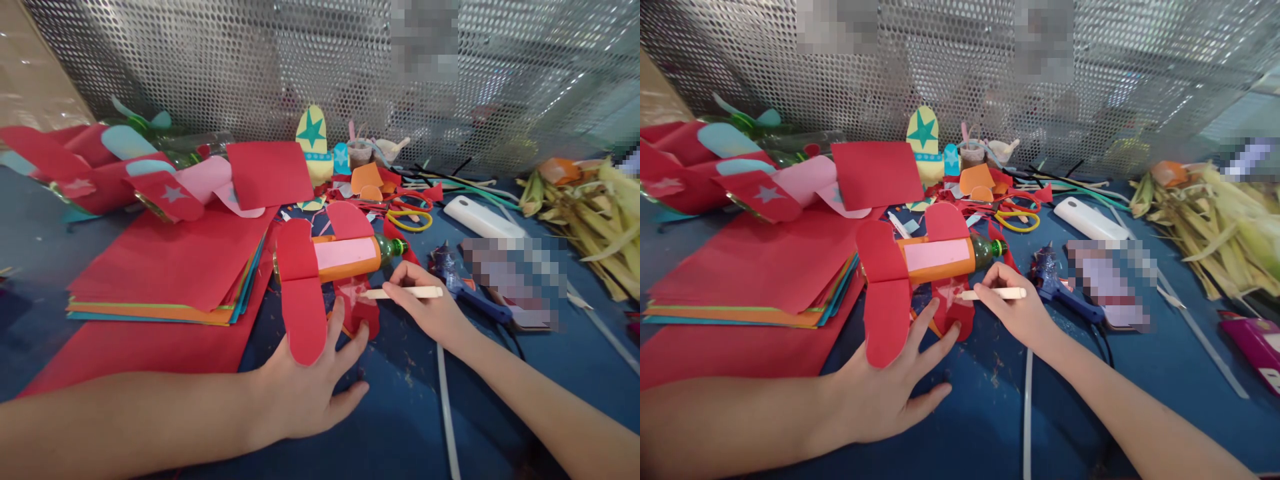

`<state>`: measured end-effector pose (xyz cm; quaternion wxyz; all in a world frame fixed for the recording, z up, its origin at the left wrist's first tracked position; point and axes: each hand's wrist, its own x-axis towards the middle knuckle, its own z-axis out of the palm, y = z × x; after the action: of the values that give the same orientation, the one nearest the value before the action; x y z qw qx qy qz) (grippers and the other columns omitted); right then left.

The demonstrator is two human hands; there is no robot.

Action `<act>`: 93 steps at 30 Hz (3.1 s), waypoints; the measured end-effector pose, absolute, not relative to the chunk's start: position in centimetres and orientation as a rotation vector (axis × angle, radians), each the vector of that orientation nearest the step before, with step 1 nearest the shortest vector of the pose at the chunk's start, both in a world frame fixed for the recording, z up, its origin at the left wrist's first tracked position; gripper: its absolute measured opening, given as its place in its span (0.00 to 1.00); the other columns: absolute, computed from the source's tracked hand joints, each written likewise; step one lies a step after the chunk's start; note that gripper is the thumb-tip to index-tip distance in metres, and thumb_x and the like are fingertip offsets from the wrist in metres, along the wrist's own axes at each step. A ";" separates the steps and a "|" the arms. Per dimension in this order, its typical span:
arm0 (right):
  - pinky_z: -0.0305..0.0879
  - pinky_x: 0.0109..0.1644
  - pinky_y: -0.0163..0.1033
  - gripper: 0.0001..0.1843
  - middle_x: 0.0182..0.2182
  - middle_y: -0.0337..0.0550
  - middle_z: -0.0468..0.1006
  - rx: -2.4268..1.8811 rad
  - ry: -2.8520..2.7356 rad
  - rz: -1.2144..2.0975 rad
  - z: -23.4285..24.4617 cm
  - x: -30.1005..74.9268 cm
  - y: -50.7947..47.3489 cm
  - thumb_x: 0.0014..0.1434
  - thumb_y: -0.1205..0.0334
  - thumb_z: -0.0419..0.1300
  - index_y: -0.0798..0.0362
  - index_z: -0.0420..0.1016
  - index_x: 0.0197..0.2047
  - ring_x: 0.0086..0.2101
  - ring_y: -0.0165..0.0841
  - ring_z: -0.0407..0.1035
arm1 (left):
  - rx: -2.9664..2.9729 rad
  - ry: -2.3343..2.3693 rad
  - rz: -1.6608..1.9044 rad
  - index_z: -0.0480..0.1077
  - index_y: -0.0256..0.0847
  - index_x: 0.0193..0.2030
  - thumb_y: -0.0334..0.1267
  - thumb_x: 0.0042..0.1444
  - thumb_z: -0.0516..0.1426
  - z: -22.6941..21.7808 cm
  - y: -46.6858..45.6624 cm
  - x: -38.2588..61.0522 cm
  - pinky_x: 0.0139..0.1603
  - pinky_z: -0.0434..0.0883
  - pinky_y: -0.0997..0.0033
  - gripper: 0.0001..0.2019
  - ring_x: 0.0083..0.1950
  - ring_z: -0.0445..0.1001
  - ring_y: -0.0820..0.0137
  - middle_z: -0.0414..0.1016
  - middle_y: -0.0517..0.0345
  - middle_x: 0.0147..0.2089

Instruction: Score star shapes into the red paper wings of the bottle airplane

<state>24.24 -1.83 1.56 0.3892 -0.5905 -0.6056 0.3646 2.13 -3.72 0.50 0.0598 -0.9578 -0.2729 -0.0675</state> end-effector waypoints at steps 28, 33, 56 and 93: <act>0.53 0.24 0.34 0.12 0.20 0.33 0.62 -1.516 -1.541 0.935 1.2 24.4 -1.9 0.58 0.55 0.57 0.50 0.63 0.27 0.22 0.28 0.56 | -2.922 -0.859 -0.214 0.59 0.43 0.65 0.53 0.63 0.46 0.8 -3.7 2.2 0.51 0.68 0.48 0.28 0.57 0.65 0.47 0.60 0.39 0.63; 0.52 0.24 0.34 0.12 0.20 0.33 0.62 -1.517 -1.543 0.920 1.4 24.3 -1.9 0.58 0.55 0.57 0.50 0.62 0.27 0.21 0.28 0.55 | -2.932 -0.841 -0.228 0.59 0.43 0.65 0.53 0.63 0.46 0.5 -3.8 2.1 0.50 0.68 0.48 0.28 0.56 0.65 0.46 0.58 0.39 0.64; 0.54 0.25 0.34 0.12 0.20 0.34 0.64 -1.491 -1.538 0.945 1.6 24.2 -1.9 0.58 0.55 0.57 0.50 0.62 0.27 0.22 0.28 0.58 | -2.887 -0.809 -0.201 0.61 0.43 0.64 0.53 0.63 0.46 1.0 -3.8 2.3 0.47 0.70 0.48 0.27 0.55 0.66 0.46 0.60 0.40 0.63; 0.47 0.23 0.34 0.12 0.18 0.31 0.59 -1.489 -1.530 0.938 1.5 24.2 -1.7 0.57 0.58 0.56 0.50 0.60 0.25 0.20 0.26 0.52 | -2.889 -0.824 -0.202 0.61 0.42 0.64 0.53 0.63 0.46 0.8 -3.7 2.3 0.47 0.69 0.47 0.27 0.55 0.66 0.45 0.60 0.36 0.62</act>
<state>24.24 -1.74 1.48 0.3938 -0.5869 -0.6030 0.3699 2.32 -3.71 0.77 0.0652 -0.9575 -0.2730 -0.0670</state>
